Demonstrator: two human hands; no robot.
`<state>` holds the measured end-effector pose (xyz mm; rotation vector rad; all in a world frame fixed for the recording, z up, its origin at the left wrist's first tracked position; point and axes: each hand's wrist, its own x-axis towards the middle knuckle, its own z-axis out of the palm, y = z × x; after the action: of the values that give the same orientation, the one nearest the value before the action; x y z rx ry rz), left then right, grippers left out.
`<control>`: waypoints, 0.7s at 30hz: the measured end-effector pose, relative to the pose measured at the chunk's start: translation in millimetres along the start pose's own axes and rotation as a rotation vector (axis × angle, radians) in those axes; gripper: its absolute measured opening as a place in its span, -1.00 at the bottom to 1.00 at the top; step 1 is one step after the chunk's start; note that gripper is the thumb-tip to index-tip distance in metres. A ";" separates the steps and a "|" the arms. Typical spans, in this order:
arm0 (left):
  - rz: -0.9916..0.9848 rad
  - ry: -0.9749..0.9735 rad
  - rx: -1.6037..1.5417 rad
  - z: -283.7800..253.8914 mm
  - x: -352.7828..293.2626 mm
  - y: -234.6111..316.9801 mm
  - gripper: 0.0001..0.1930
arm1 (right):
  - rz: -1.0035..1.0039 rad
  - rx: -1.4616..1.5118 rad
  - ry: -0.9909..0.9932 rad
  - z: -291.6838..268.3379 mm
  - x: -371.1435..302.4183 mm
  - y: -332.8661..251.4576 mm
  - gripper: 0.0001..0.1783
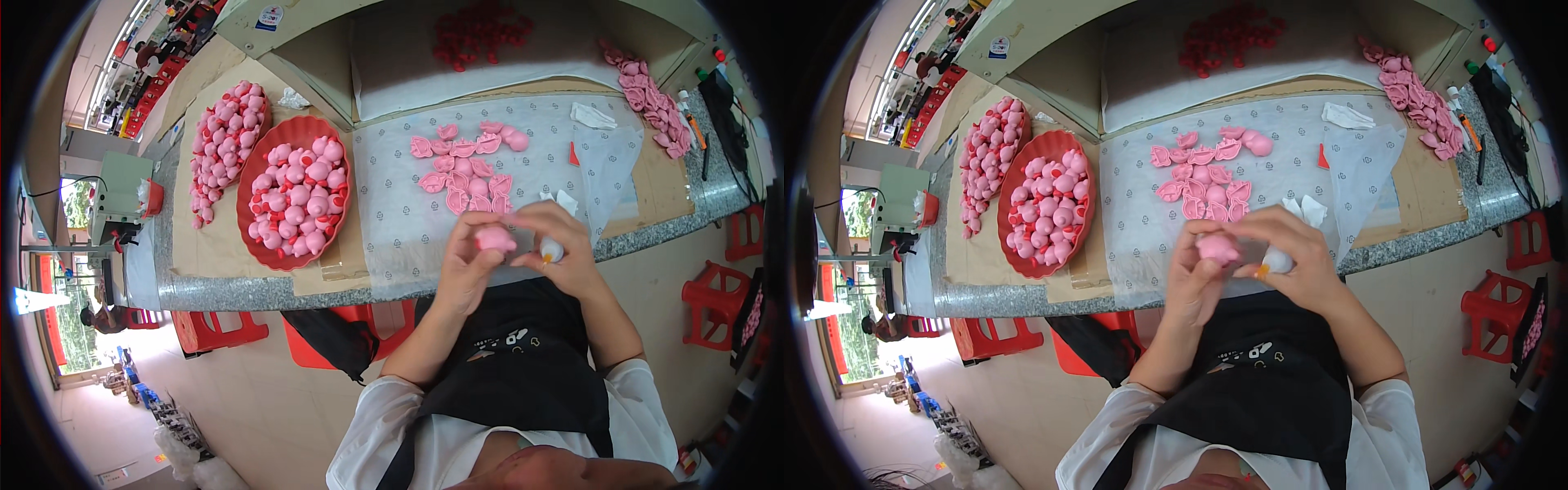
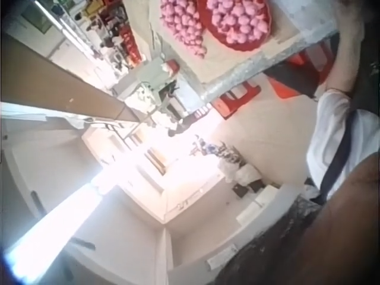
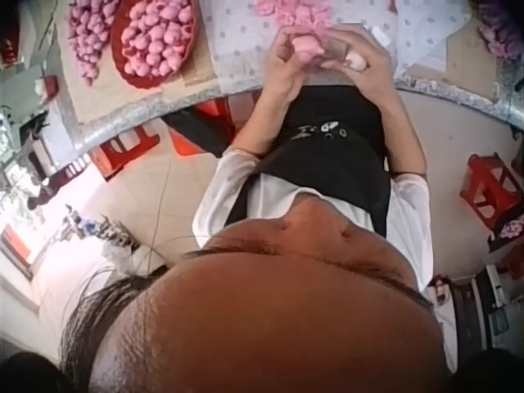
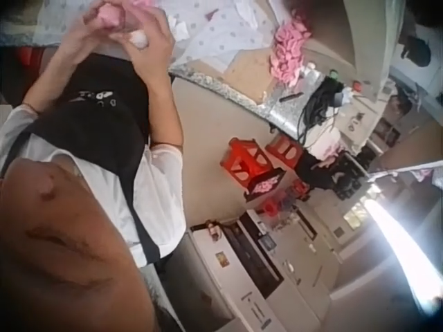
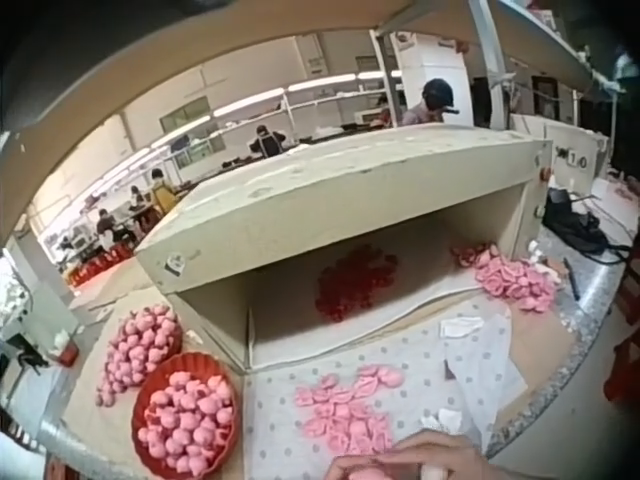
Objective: Glue small pink decorative components onto a round base to assemble a toy or floral object.
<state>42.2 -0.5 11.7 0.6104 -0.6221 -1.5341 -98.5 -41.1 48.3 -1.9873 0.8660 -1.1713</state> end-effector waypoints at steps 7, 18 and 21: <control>0.809 0.666 1.666 -84.7 17.7 141.8 -0.59 | 0.085 -0.361 -0.032 -54.0 104.9 100.9 -0.67; 0.587 -0.015 1.760 -13.8 101.3 68.5 -0.71 | 0.209 -0.917 0.043 -9.8 187.2 162.7 -0.62; 0.385 -0.039 1.809 -8.5 140.0 34.8 -0.76 | 0.198 -0.771 0.020 -23.3 183.7 169.4 -0.66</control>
<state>65.9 -142.0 28.5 1.6097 -1.9915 -0.2424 -85.0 -288.0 5.9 -2.3887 1.6654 -0.7993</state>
